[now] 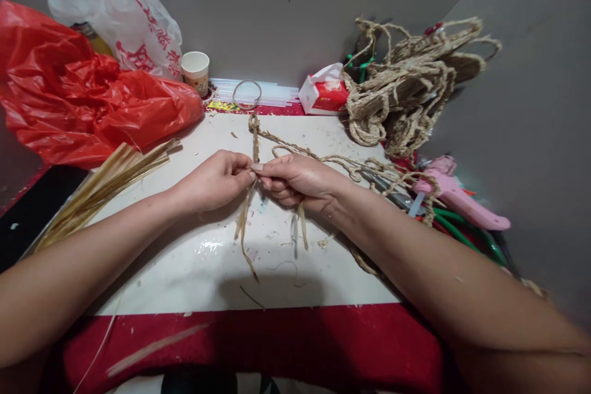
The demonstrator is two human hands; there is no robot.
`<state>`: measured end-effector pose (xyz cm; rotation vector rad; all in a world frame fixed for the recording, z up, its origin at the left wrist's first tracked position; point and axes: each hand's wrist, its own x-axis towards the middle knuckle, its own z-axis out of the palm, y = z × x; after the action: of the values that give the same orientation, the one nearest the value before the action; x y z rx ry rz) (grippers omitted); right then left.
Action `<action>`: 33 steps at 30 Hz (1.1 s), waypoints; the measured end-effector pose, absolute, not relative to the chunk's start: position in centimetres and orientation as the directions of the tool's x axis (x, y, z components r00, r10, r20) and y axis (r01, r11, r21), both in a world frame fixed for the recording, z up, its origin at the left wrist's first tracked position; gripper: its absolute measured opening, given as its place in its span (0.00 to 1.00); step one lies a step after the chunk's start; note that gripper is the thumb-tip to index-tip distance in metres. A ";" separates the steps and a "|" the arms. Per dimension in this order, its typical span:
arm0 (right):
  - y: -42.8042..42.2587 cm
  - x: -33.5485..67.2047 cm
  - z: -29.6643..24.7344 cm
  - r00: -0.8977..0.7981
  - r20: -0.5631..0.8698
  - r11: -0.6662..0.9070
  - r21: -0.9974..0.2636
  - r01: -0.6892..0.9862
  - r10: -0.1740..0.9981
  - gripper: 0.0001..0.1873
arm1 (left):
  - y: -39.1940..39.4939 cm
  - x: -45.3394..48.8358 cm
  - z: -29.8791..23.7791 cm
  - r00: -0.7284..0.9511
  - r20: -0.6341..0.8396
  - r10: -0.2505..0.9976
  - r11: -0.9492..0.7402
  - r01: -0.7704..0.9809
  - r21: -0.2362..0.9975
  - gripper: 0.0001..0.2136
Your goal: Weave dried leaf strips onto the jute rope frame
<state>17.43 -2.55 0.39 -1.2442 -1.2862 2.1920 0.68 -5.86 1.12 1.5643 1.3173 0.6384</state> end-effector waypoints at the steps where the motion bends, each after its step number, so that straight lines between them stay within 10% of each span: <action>1: -2.7 17.3 0.4 -0.563 -0.530 -0.560 -0.817 0.138 0.634 0.17 | -5.9 0.5 1.4 0.299 -0.155 0.942 -0.019 0.506 0.862 0.08; 10: -4.0 16.6 -0.2 -0.489 -0.514 -0.577 -0.816 0.026 0.705 0.15 | -8.2 1.9 2.4 0.286 -0.044 0.957 -0.272 0.941 0.200 0.16; 15: -4.2 16.6 -0.2 -0.505 -0.513 -0.587 -0.809 0.015 0.694 0.18 | -9.6 3.0 1.6 0.340 -0.136 0.930 -0.334 0.940 0.065 0.15; 22: -3.6 17.0 0.4 -0.590 -0.513 -0.622 -0.783 0.022 0.624 0.07 | -9.5 2.2 3.4 0.513 -0.262 0.817 -0.382 0.823 0.421 0.10; 28: -3.1 17.2 0.5 -0.646 -0.478 -0.608 -0.793 0.027 0.595 0.08 | -5.5 -0.1 2.7 0.156 -0.078 0.985 0.000 0.448 0.894 0.09; 33: -2.9 17.4 0.3 -0.668 -0.453 -0.544 -0.835 0.086 0.590 0.10 | -5.2 0.7 0.4 0.370 -0.360 0.856 0.355 0.084 0.931 0.11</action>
<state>17.38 -2.88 0.32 -1.0734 -1.2882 2.2710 0.68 -5.22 0.35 1.1026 1.0853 0.6521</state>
